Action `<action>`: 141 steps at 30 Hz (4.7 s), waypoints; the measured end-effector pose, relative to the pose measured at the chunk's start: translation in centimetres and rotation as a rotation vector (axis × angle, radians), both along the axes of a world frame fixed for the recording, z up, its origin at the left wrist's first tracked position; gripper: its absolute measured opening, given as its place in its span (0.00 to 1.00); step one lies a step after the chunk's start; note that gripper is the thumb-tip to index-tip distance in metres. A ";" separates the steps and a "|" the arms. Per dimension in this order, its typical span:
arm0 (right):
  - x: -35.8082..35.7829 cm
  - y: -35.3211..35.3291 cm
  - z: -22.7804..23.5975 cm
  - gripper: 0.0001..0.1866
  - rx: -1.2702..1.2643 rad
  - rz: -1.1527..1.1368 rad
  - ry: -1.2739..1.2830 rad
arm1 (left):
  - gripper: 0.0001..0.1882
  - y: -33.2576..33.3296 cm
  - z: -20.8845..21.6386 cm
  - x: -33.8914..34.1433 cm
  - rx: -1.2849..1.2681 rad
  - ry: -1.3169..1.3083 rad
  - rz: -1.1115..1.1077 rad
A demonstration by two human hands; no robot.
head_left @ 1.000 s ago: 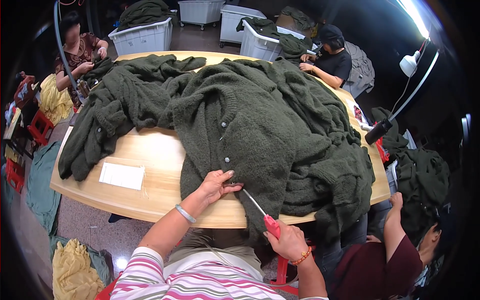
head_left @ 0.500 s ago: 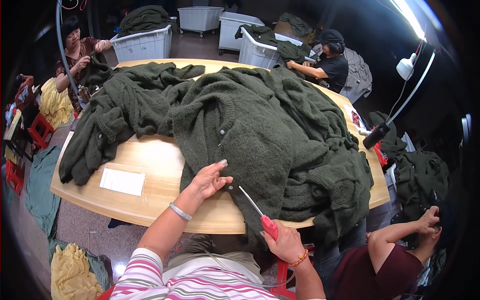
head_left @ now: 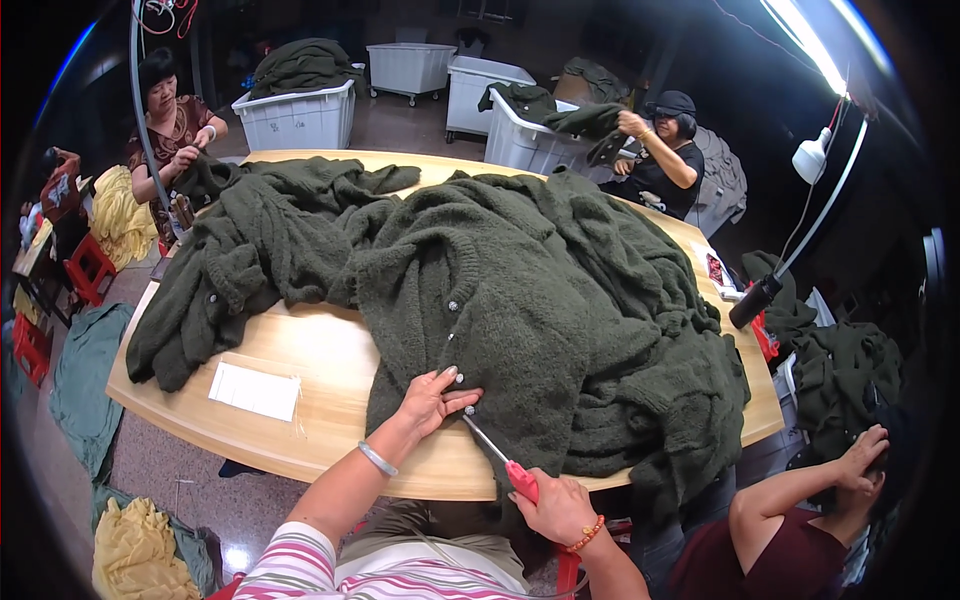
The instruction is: Trimming loose threads from green fleece garments using small clippers.
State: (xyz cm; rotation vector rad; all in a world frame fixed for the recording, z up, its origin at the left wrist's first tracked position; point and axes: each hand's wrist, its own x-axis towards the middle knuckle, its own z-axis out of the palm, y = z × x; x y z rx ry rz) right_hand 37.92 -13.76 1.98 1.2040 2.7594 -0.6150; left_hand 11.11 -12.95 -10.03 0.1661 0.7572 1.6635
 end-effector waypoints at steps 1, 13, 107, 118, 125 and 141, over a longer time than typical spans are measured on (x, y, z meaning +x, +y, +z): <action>0.3 0.2 -0.2 0.18 0.004 -0.022 0.023 | 0.09 -0.1 0.0 0.0 0.019 -0.014 0.004; 0.0 1.1 1.1 0.17 0.031 -0.079 0.182 | 0.14 2.2 4.5 -3.7 -0.055 0.041 0.065; 9.0 7.6 -4.1 0.10 -0.302 -0.574 0.625 | 0.18 -4.8 8.7 2.8 -0.036 0.298 -0.563; 10.6 6.5 -4.5 0.08 -0.312 -0.609 0.644 | 0.10 -1.9 10.3 -4.7 0.092 0.614 0.047; 10.7 6.4 -5.4 0.11 -0.308 -0.643 0.678 | 0.15 -1.2 9.7 -7.4 -0.247 1.583 0.555; 10.6 5.1 -4.8 0.09 -0.342 -0.606 0.665 | 0.16 0.9 13.1 -2.3 0.186 1.694 0.166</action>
